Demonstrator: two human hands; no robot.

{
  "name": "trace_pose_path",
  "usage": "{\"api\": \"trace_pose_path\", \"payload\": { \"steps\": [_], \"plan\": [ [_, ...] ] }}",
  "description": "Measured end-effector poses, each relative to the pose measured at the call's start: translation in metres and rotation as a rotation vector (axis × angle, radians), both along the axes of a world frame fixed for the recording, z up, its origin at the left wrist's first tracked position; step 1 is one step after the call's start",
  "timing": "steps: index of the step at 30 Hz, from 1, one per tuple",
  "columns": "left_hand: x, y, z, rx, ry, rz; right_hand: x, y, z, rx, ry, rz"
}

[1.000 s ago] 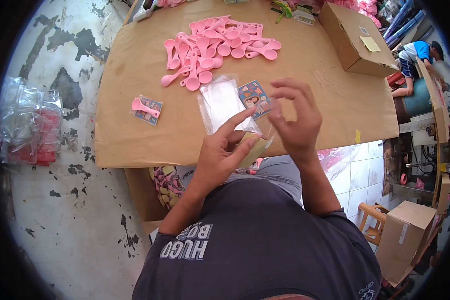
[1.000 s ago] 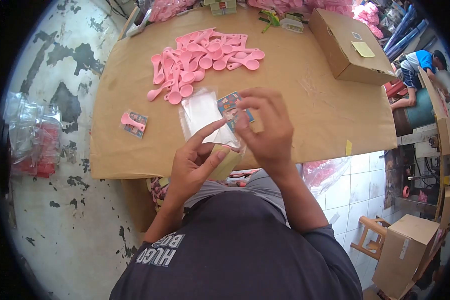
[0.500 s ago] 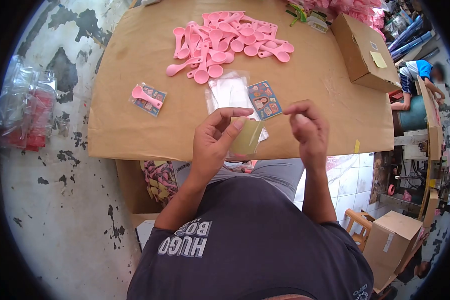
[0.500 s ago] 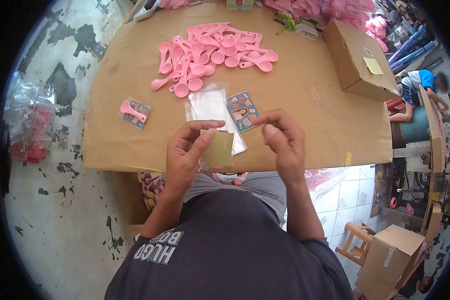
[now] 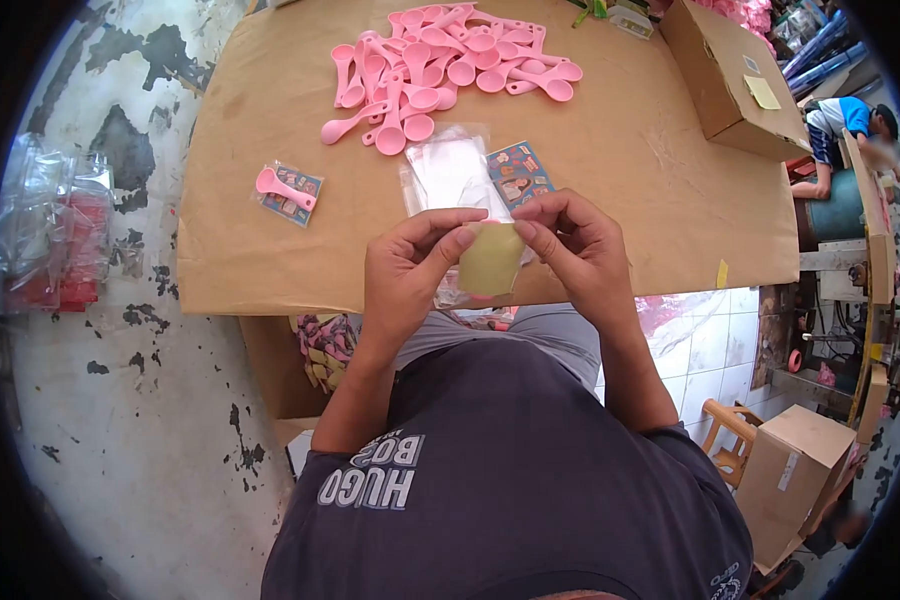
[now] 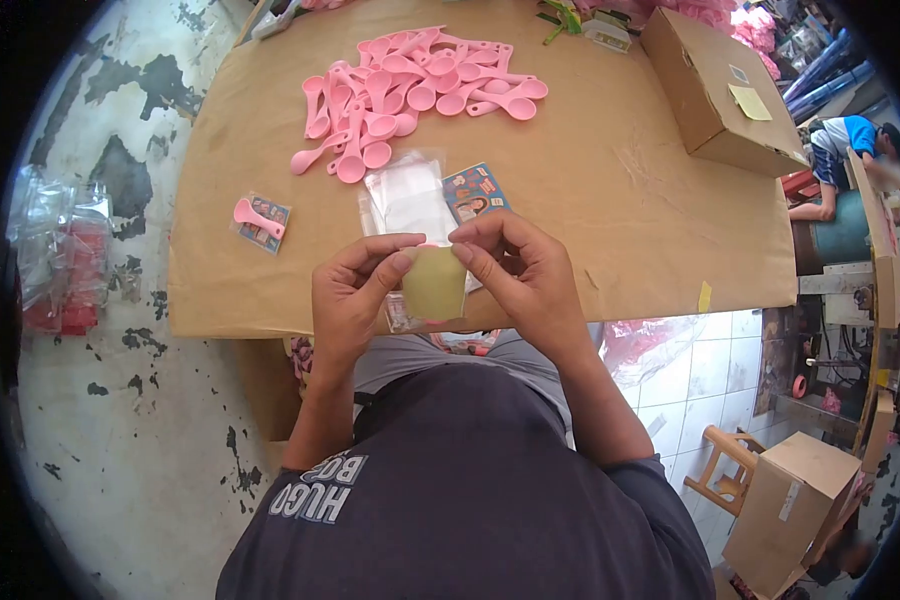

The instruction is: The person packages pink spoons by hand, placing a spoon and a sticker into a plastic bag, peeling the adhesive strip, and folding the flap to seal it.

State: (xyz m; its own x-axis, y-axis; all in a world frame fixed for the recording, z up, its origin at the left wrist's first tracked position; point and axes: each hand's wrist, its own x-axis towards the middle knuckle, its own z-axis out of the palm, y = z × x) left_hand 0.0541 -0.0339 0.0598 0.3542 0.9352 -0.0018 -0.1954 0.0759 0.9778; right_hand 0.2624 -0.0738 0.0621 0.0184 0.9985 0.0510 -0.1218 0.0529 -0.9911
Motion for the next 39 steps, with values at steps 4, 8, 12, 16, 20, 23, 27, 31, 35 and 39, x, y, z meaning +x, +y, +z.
{"api": "trace_pose_path", "payload": {
  "steps": [4,8,12,16,20,23,27,31,35,39],
  "plan": [
    [0.004,-0.004,0.007,-0.023,-0.040,0.002,0.001,-0.002,0.006,0.050,0.085,0.013],
    [-0.003,-0.005,-0.006,0.047,-0.081,-0.021,0.009,-0.004,0.000,0.161,0.027,0.041],
    [-0.010,-0.003,-0.013,0.165,-0.110,-0.071,0.012,-0.004,-0.002,0.246,-0.039,0.073],
    [-0.010,-0.004,-0.003,-0.068,-0.389,-0.123,0.010,-0.005,0.014,0.312,-0.132,0.084],
    [-0.010,-0.006,-0.011,0.019,-0.194,-0.062,0.003,-0.004,0.023,0.302,-0.276,0.081],
    [-0.008,-0.007,-0.005,0.017,-0.120,0.000,-0.002,-0.004,0.016,0.273,-0.378,0.081],
    [-0.013,-0.009,0.003,-0.115,-0.164,-0.172,-0.012,-0.005,0.012,0.205,-0.017,-0.064],
    [-0.020,-0.009,0.002,-0.039,-0.079,-0.233,-0.009,-0.003,0.012,0.268,-0.141,-0.045],
    [-0.040,0.004,0.004,0.274,-0.083,0.080,-0.013,0.003,0.010,0.239,-0.573,-0.085],
    [-0.095,0.039,0.004,0.695,0.281,0.344,-0.009,0.011,-0.008,0.396,-0.863,-0.154]
  ]
}}
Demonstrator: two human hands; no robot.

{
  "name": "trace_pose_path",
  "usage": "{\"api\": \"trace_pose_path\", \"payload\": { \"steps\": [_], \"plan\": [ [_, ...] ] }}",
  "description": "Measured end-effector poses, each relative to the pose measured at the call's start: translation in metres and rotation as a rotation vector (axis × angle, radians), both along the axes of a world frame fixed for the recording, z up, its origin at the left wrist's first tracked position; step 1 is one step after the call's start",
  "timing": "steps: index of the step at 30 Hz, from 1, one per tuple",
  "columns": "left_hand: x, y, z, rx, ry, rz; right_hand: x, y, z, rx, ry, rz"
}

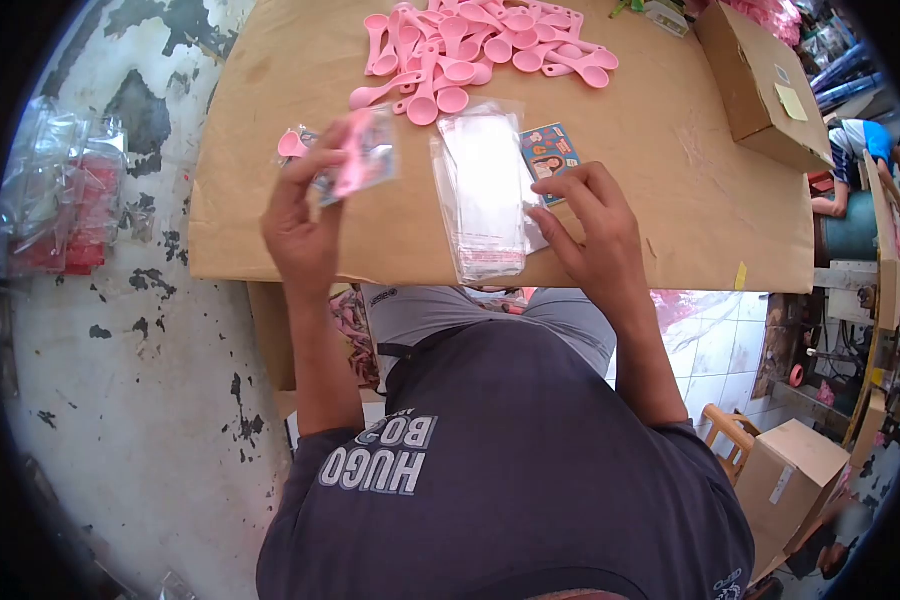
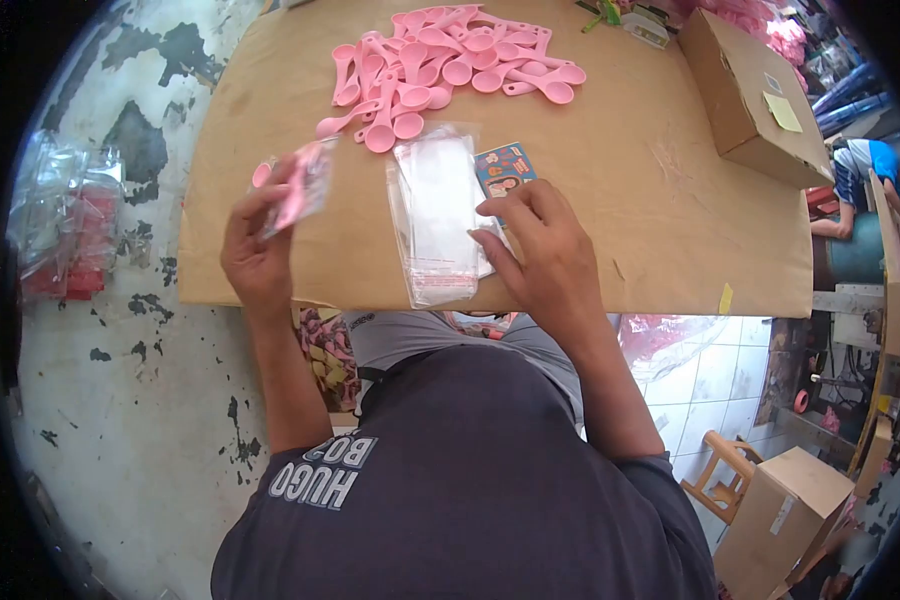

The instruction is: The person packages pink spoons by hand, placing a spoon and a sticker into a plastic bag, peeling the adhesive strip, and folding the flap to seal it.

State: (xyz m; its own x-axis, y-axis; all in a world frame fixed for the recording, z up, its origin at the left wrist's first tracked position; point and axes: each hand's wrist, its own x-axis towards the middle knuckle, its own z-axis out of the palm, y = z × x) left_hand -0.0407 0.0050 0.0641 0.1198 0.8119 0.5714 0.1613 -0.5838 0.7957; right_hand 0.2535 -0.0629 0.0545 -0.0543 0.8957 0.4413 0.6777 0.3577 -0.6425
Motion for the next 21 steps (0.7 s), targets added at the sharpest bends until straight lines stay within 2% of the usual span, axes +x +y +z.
{"api": "trace_pose_path", "payload": {
  "steps": [1,3,4,11,14,16,17,19,20,21],
  "plan": [
    [-0.010,0.002,0.003,0.002,0.008,-0.011,0.000,0.000,-0.001,0.036,-0.059,0.025],
    [-0.024,0.003,0.010,-0.060,0.417,0.270,-0.005,-0.001,0.001,0.030,-0.095,0.053],
    [-0.029,0.002,0.008,-0.057,0.506,0.293,-0.007,0.000,0.003,0.017,-0.139,0.096],
    [-0.010,-0.020,-0.019,-0.090,0.489,0.264,-0.017,0.006,-0.018,0.014,-0.187,0.109],
    [0.014,-0.033,-0.027,-0.073,0.208,0.165,-0.017,0.010,-0.011,0.022,-0.146,0.076],
    [0.028,-0.050,-0.030,-0.400,0.081,0.006,-0.017,0.010,0.000,0.120,-0.104,0.032],
    [0.033,-0.051,-0.028,-0.400,0.072,0.011,-0.018,0.007,0.008,0.120,-0.111,0.038],
    [0.041,-0.052,-0.017,-0.736,-0.135,-0.375,-0.019,-0.003,0.021,0.118,-0.145,0.117],
    [0.047,-0.052,-0.014,-0.735,-0.140,-0.374,-0.022,-0.008,0.024,0.118,-0.150,0.119],
    [0.052,-0.052,-0.011,-0.872,-0.297,-0.443,-0.025,-0.012,0.027,0.142,-0.159,0.198]
  ]
}}
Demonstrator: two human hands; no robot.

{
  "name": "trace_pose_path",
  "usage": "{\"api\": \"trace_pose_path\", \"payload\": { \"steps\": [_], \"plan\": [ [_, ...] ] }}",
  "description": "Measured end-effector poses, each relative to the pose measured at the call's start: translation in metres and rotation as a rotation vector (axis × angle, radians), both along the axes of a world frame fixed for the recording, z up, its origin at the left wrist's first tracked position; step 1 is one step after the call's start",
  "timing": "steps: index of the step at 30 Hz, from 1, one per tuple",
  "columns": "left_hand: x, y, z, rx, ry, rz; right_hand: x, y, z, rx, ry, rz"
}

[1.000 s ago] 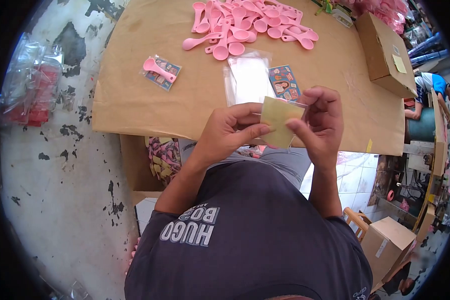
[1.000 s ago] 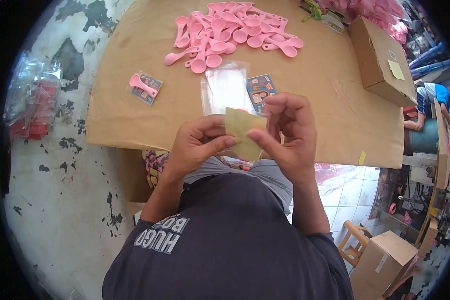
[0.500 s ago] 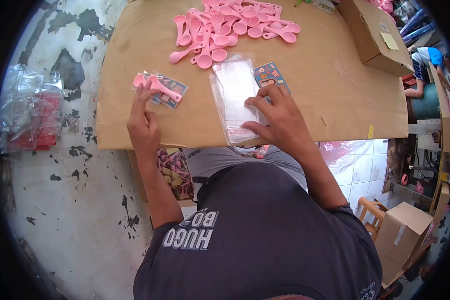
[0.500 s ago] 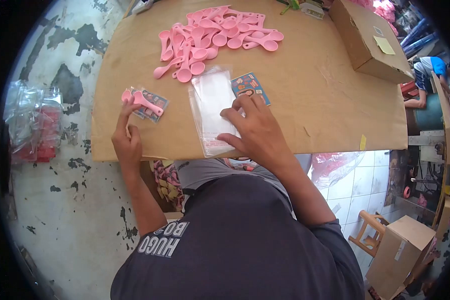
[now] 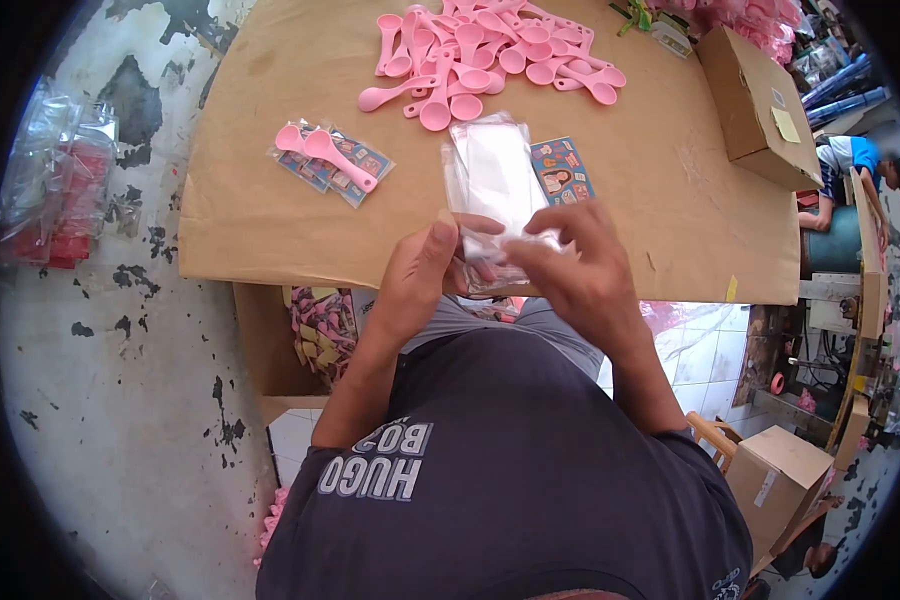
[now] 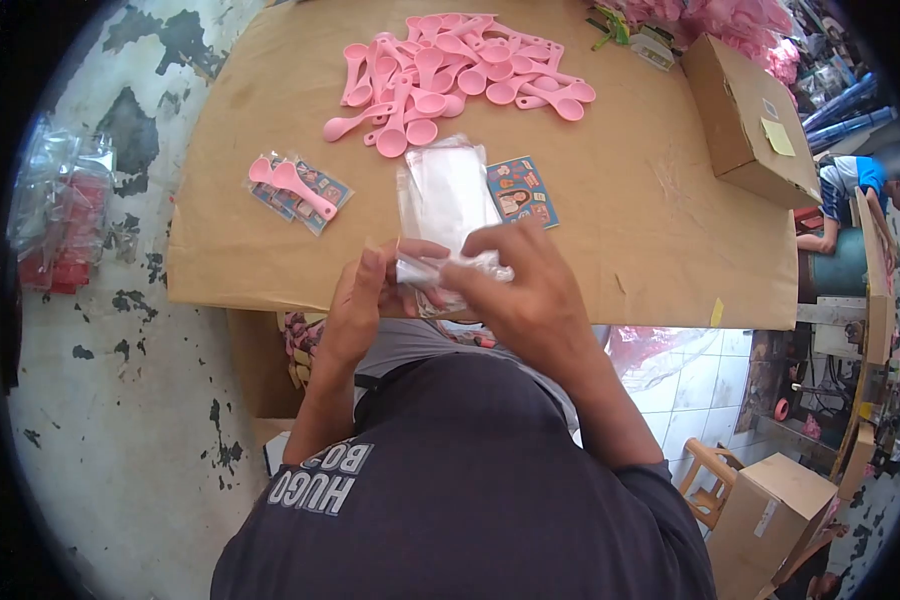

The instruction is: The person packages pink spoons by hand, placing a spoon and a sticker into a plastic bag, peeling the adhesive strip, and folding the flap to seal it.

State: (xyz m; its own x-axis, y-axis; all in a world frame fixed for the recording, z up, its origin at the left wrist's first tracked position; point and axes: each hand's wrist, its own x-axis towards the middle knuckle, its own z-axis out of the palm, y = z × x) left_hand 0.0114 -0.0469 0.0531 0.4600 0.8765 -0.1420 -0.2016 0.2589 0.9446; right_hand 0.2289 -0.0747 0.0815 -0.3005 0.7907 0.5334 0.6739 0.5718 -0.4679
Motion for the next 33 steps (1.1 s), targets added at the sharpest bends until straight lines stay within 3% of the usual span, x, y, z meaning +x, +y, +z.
{"api": "trace_pose_path", "payload": {
  "steps": [1,4,6,8,10,12,16,24,31,33],
  "plan": [
    [0.004,0.000,0.001,-0.163,-0.141,-0.028,-0.001,-0.003,0.002,0.019,-0.013,0.078],
    [0.010,0.006,-0.012,-0.111,-0.103,-0.092,0.005,-0.006,0.003,-0.130,0.107,0.187],
    [0.009,0.006,-0.009,-0.235,-0.090,-0.082,0.018,-0.001,0.002,-0.177,0.137,0.164],
    [0.012,0.005,-0.004,-0.248,-0.262,-0.042,0.032,0.009,-0.012,-0.248,0.348,-0.155],
    [0.014,0.005,-0.009,-0.176,-0.304,-0.001,0.041,0.022,-0.026,-0.227,0.260,-0.296],
    [0.017,0.002,0.000,-0.207,-0.307,0.060,0.043,0.030,-0.038,-0.203,-0.036,-0.600],
    [0.021,0.000,0.001,-0.193,-0.293,0.106,0.043,0.035,-0.043,-0.266,-0.070,-0.611],
    [0.019,0.005,-0.008,-0.103,-0.327,0.287,0.056,0.042,-0.049,-0.464,0.311,-0.575],
    [0.022,0.006,-0.007,-0.107,-0.442,0.334,0.060,0.041,-0.055,-0.381,0.350,-0.574],
    [0.023,0.007,-0.007,-0.096,-0.482,0.360,0.055,0.040,-0.051,-0.048,0.372,-0.605]
  ]
}}
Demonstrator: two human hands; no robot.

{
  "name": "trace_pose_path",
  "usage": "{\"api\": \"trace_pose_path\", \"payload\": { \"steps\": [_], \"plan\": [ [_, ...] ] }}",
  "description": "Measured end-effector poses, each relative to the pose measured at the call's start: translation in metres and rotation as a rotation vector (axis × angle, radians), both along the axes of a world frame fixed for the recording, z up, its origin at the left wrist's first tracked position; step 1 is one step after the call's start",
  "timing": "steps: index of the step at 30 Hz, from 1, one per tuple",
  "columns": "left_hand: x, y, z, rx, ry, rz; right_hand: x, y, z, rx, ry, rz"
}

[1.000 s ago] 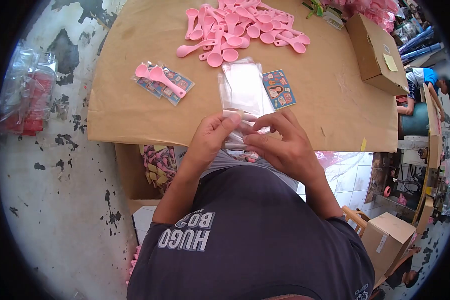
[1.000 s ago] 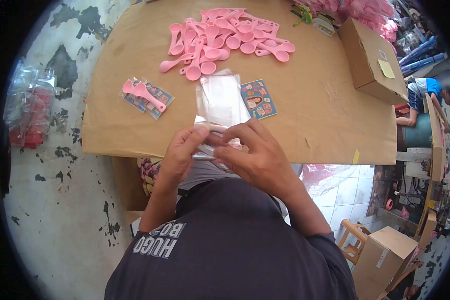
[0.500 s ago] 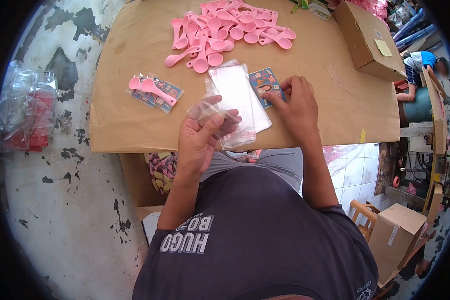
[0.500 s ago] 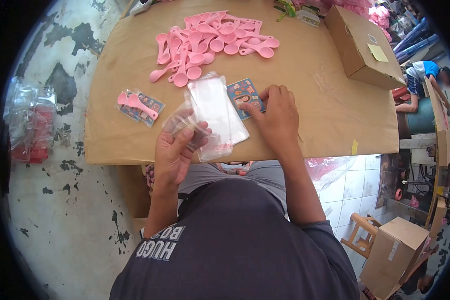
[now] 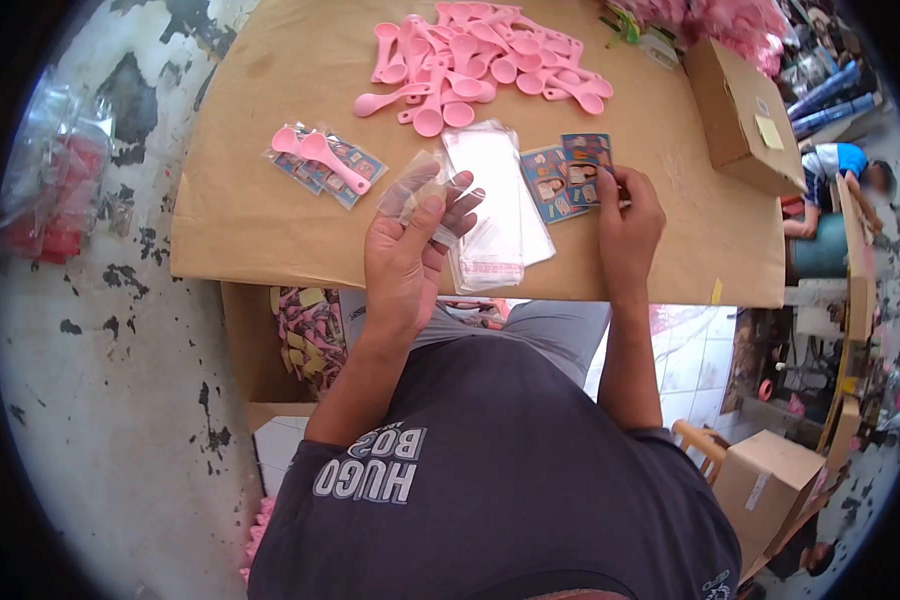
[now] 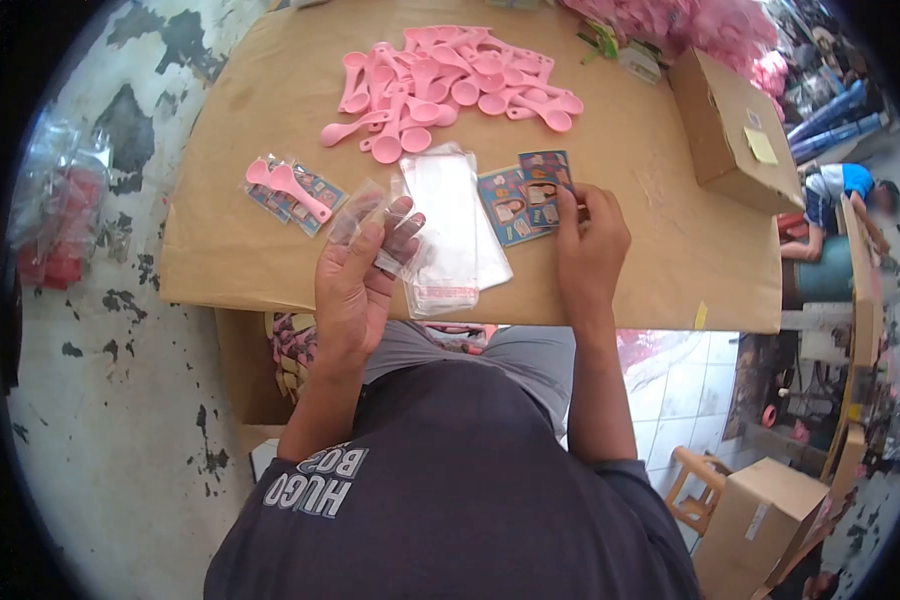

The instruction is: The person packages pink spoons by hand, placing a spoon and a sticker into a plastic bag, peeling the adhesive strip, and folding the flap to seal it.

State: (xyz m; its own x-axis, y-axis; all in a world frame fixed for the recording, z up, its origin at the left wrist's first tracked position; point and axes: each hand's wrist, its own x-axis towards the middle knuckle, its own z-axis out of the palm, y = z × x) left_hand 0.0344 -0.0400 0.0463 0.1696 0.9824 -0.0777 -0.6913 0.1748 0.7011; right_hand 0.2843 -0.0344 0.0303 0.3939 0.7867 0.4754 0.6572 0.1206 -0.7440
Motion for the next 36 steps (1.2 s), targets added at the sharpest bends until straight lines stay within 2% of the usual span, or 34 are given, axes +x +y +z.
{"api": "trace_pose_path", "payload": {
  "steps": [1,3,4,6,9,12,17,19,22,26,28,32,33,36],
  "plan": [
    [0.000,0.001,0.000,0.009,-0.015,0.023,-0.003,-0.004,0.003,0.009,-0.015,0.023],
    [-0.001,0.003,0.002,-0.005,-0.049,0.040,-0.012,-0.020,0.010,-0.102,0.260,0.105],
    [-0.002,0.005,0.002,0.003,-0.056,0.063,-0.018,-0.025,0.013,-0.098,0.251,0.129],
    [-0.002,0.006,0.001,-0.004,-0.052,0.074,-0.031,-0.040,0.019,-0.281,0.638,0.368],
    [0.003,0.006,0.002,0.026,-0.015,0.075,-0.047,-0.050,0.028,-0.408,0.707,0.465],
    [0.012,0.004,0.002,0.010,-0.100,0.045,-0.058,-0.047,0.022,-0.321,0.775,0.497],
    [0.015,0.006,0.004,0.047,-0.041,0.029,-0.051,-0.048,0.015,-0.266,0.754,0.488],
    [0.018,0.005,0.008,0.040,-0.025,-0.006,-0.043,-0.051,0.021,-0.473,0.746,0.586],
    [0.021,0.003,0.009,0.043,0.027,-0.076,-0.033,-0.050,0.026,-0.571,0.724,0.632],
    [0.024,0.001,0.002,0.066,0.065,-0.089,-0.038,-0.046,0.030,-0.396,0.813,0.632],
    [0.024,0.002,0.001,0.081,0.059,-0.088,-0.040,-0.046,0.032,-0.362,0.948,0.512],
    [0.034,-0.002,0.007,0.079,0.034,-0.028,-0.037,-0.042,0.020,-0.367,0.868,0.558],
    [0.035,-0.003,0.006,0.090,0.025,-0.026,-0.043,-0.041,0.018,-0.294,0.900,0.565],
    [0.033,-0.007,0.005,0.061,0.031,-0.130,-0.058,-0.037,0.018,-0.189,0.951,0.568]
  ]
}}
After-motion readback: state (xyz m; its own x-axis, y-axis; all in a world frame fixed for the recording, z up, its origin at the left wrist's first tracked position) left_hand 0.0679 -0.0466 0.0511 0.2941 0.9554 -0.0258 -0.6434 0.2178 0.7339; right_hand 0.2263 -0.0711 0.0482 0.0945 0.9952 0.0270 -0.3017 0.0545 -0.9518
